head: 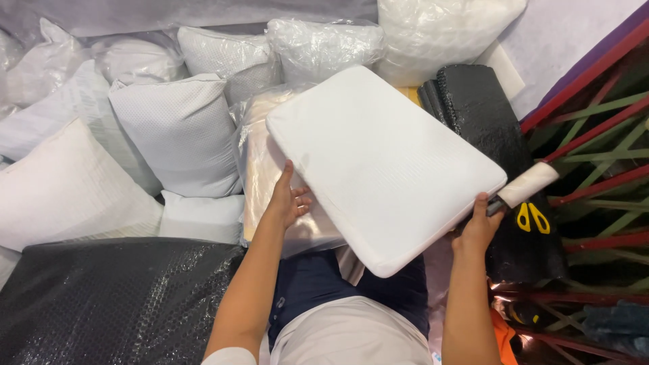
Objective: The person unboxes a pillow from black bubble wrap, cleans the pillow surface using a lint roller, and then places the pillow into a clear plastic bag followed by a blue storage bag.
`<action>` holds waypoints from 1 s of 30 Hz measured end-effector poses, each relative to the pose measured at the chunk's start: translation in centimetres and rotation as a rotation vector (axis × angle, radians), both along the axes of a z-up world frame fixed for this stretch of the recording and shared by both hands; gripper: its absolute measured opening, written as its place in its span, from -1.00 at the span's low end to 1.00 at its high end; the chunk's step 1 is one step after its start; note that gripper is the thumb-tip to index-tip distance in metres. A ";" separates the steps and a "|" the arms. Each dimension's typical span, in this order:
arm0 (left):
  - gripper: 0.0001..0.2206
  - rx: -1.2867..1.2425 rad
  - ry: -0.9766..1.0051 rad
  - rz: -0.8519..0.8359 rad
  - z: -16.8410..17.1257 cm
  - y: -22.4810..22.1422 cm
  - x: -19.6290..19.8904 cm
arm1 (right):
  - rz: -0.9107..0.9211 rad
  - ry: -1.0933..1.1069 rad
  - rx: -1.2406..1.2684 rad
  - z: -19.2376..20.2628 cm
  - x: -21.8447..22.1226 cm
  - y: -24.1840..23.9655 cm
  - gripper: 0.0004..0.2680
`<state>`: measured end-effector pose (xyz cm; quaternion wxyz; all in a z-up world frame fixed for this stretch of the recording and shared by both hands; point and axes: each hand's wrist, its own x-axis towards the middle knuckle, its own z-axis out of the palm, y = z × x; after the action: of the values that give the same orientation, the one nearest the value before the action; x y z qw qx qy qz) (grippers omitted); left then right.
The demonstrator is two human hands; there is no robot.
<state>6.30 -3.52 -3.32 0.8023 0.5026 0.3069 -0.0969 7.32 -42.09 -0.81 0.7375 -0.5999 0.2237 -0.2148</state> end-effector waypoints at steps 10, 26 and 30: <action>-0.41 -0.127 -0.081 0.149 -2.6 -3.6 -0.1 | 0.183 -0.069 -0.047 -1.3 -0.6 -5.5 -0.40; -0.61 1.439 -0.703 0.311 23.2 -3.4 -6.8 | 0.346 0.114 0.508 -0.3 0.9 0.9 -0.88; -0.55 1.753 -0.622 0.148 23.1 -3.1 -2.6 | 0.387 0.296 0.506 2.0 2.8 1.7 -0.82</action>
<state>3.74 -6.64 19.74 0.1868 0.9113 0.0732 0.3595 10.08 -40.42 1.21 0.8495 -0.4540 0.2565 0.0804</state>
